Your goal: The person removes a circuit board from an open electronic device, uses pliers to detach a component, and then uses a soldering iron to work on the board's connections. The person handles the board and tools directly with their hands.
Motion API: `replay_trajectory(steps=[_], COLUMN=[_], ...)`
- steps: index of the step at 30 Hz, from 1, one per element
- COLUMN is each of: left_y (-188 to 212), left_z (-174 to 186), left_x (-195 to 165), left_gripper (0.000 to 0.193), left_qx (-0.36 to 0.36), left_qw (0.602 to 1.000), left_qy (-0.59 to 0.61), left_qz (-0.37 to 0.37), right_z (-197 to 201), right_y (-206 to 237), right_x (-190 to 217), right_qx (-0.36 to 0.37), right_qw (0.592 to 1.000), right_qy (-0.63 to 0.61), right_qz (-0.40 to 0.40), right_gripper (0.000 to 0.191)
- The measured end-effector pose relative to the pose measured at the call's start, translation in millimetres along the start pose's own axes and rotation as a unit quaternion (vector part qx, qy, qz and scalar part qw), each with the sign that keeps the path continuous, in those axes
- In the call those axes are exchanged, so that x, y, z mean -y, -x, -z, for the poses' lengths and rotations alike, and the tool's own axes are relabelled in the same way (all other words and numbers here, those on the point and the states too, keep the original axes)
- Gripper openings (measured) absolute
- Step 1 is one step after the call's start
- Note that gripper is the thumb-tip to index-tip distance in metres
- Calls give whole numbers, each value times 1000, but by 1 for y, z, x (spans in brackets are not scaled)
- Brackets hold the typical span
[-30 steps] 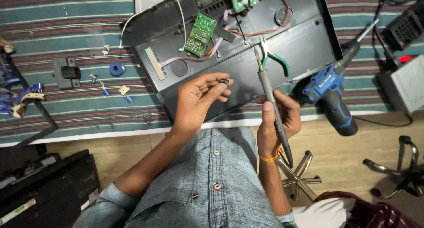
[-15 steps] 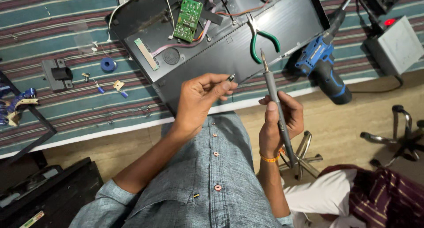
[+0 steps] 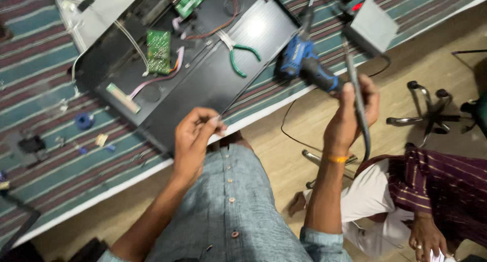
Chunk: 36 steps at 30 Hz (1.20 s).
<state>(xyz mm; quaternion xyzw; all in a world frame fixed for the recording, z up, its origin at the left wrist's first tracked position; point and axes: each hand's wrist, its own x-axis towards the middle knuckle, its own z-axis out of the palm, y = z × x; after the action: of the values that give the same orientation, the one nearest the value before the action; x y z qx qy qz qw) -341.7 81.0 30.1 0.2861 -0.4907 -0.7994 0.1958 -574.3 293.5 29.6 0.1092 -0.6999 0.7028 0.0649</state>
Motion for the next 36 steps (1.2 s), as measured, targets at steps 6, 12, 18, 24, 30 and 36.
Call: replay_trajectory(steps=[6,12,18,24,30,36], left_y=[-3,-36,-53,-62,-86,-119], left_z=[-27,-104,-222,-307,-357,-413], left_x=[27,63,97,128,145,153], left_gripper=[11,15,15,16,16,18], left_qx=[-12,-38,-4,-4,58,138], left_qw=[999,998,995,994,996,988], left_qy=[26,39,90,105,23,-60], left_qz=[13,-23,-42,33,62,-18], right_z=[44,36,-23,-36,-56,-36], right_y=[-127,-293,-397,-420,-420,-357], right_x=[-19,-66,-116,-121,-146,-202], right_qx=[12,93,183,213,206,174], right_qw=[996,985,949,903,895,977], right_qy=[69,132,211,270,290,95], right_qz=[53,65,149,257,269,-75], right_gripper=[27,18,29,30,12,23])
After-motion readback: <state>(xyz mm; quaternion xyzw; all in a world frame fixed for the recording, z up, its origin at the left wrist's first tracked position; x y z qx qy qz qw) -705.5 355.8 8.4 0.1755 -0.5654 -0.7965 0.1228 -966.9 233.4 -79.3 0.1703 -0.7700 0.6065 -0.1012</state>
